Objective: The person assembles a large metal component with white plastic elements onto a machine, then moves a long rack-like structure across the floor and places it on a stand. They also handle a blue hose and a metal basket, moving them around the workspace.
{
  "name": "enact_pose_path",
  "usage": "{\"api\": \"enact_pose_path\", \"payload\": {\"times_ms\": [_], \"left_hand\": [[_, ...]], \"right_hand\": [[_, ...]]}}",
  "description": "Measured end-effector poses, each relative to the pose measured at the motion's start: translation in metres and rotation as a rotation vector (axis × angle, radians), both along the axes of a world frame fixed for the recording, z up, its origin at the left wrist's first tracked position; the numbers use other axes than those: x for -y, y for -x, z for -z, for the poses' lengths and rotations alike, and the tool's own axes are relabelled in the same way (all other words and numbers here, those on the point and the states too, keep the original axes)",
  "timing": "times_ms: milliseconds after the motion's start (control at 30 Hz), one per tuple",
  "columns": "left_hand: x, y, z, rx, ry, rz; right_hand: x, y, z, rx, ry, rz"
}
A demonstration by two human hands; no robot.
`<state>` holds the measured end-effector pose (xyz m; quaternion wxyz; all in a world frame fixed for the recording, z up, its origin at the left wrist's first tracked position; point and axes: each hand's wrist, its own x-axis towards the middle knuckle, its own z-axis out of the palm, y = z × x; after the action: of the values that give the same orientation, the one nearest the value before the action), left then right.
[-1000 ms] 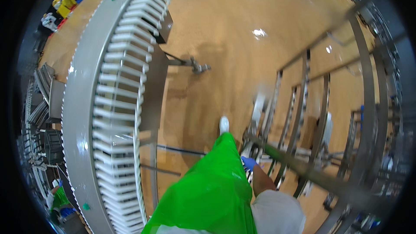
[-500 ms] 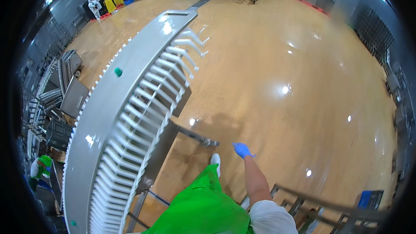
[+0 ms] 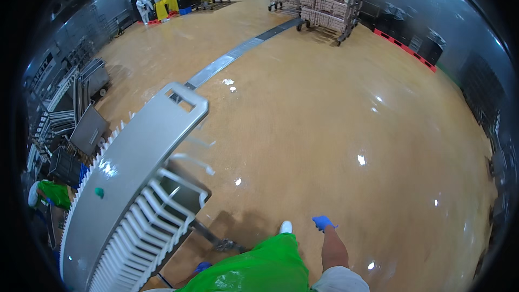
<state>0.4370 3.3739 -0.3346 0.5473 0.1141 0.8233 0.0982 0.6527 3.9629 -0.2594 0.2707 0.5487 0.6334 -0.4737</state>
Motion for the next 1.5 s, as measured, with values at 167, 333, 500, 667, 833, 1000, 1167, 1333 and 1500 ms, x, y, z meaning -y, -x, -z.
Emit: {"api": "enact_pose_path", "payload": {"times_ms": [167, 333, 500, 667, 833, 1000, 1167, 1333, 1500], "left_hand": [[-0.104, -0.039, -0.027, -0.061, -0.013, 0.252], [-0.263, -0.045, -0.095, 0.067, -0.062, -0.137], [-0.393, -0.030, -0.077, 0.084, -0.435, -1.234], [-0.493, -0.020, -0.040, 0.030, -0.640, -1.780], [-0.551, 0.062, -0.110, -0.265, -0.702, -1.992], [-0.544, 0.166, -0.232, -0.795, -0.940, -2.132], [-0.539, 0.242, -0.325, -1.660, -1.396, -2.395], [-0.546, 0.279, -0.368, -1.841, -1.390, -2.592], [-0.553, 0.297, -0.383, -2.059, -1.418, -2.649]], "right_hand": [[-0.138, 0.119, -0.012, -0.084, 0.112, -0.057], [-0.195, 0.347, -0.120, -0.715, 0.235, -0.266], [-0.149, 0.501, -0.238, -0.900, 0.514, -0.661], [-0.092, 0.608, -0.261, -0.992, 0.695, -0.896], [-0.061, 0.683, -0.287, -0.876, 0.961, -0.681], [-0.007, 0.735, -0.309, -0.599, 1.090, -0.879], [0.030, 0.746, -0.305, -0.233, 1.425, -0.948], [0.063, 0.743, -0.315, -0.086, 1.383, -0.931], [0.079, 0.744, -0.321, 0.162, 1.524, -0.675]]}}
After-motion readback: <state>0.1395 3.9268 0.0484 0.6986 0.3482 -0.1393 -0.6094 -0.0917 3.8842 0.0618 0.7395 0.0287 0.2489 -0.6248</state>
